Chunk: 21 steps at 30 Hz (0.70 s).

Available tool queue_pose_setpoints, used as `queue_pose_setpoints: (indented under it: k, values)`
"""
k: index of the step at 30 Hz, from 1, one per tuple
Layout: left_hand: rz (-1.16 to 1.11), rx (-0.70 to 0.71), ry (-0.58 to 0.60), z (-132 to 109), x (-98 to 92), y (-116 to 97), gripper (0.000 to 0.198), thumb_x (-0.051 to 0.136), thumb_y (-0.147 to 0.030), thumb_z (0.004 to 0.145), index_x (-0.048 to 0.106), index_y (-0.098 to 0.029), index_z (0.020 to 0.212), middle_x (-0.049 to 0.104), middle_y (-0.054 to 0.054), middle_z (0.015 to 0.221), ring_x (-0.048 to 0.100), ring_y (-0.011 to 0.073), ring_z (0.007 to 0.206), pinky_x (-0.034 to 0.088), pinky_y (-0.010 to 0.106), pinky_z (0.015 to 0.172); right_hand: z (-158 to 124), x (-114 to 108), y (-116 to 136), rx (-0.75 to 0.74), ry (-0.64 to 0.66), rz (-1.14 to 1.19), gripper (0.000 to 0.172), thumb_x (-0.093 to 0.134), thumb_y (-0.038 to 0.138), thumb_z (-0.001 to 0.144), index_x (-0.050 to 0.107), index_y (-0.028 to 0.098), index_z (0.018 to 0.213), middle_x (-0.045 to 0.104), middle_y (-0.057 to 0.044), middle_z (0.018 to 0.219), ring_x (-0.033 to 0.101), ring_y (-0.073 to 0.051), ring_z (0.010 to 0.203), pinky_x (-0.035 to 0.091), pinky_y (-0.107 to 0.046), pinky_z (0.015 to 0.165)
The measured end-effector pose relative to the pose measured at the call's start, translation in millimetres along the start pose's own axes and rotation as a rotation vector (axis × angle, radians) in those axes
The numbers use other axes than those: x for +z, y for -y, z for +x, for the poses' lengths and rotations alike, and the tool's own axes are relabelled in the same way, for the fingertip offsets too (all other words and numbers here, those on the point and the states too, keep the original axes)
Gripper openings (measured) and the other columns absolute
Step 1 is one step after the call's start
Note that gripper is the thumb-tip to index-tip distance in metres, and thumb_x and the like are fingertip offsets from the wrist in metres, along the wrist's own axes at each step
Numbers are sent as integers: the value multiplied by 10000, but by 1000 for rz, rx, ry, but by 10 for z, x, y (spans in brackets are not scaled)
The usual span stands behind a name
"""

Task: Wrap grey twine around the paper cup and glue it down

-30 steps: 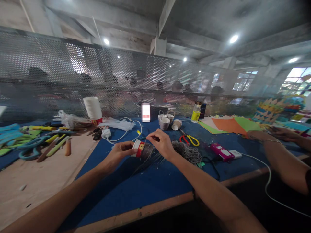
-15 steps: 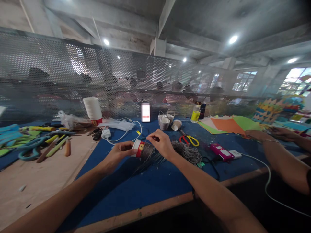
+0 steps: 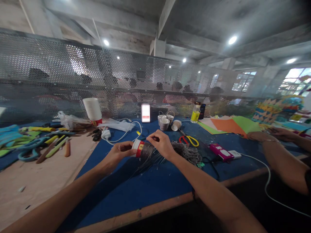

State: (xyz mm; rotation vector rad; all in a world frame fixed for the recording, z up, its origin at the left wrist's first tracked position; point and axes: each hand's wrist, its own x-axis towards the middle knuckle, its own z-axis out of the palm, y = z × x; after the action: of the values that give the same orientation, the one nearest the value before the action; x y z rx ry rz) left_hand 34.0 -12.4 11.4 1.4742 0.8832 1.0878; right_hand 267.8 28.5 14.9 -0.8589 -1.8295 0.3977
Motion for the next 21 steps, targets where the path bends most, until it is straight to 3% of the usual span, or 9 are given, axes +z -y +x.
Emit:
queue_pose_setpoints:
  k: [21]
  values:
    - [-13,0,-6,-27,48,-65,153,851,-316,781,818,-198,873,786,61,872,680,209,802,520,321,803,11,-22,-27,101,82,30,138,747,289,908,763,194,808,534,26,770,527,-116,709,445,-252,746]
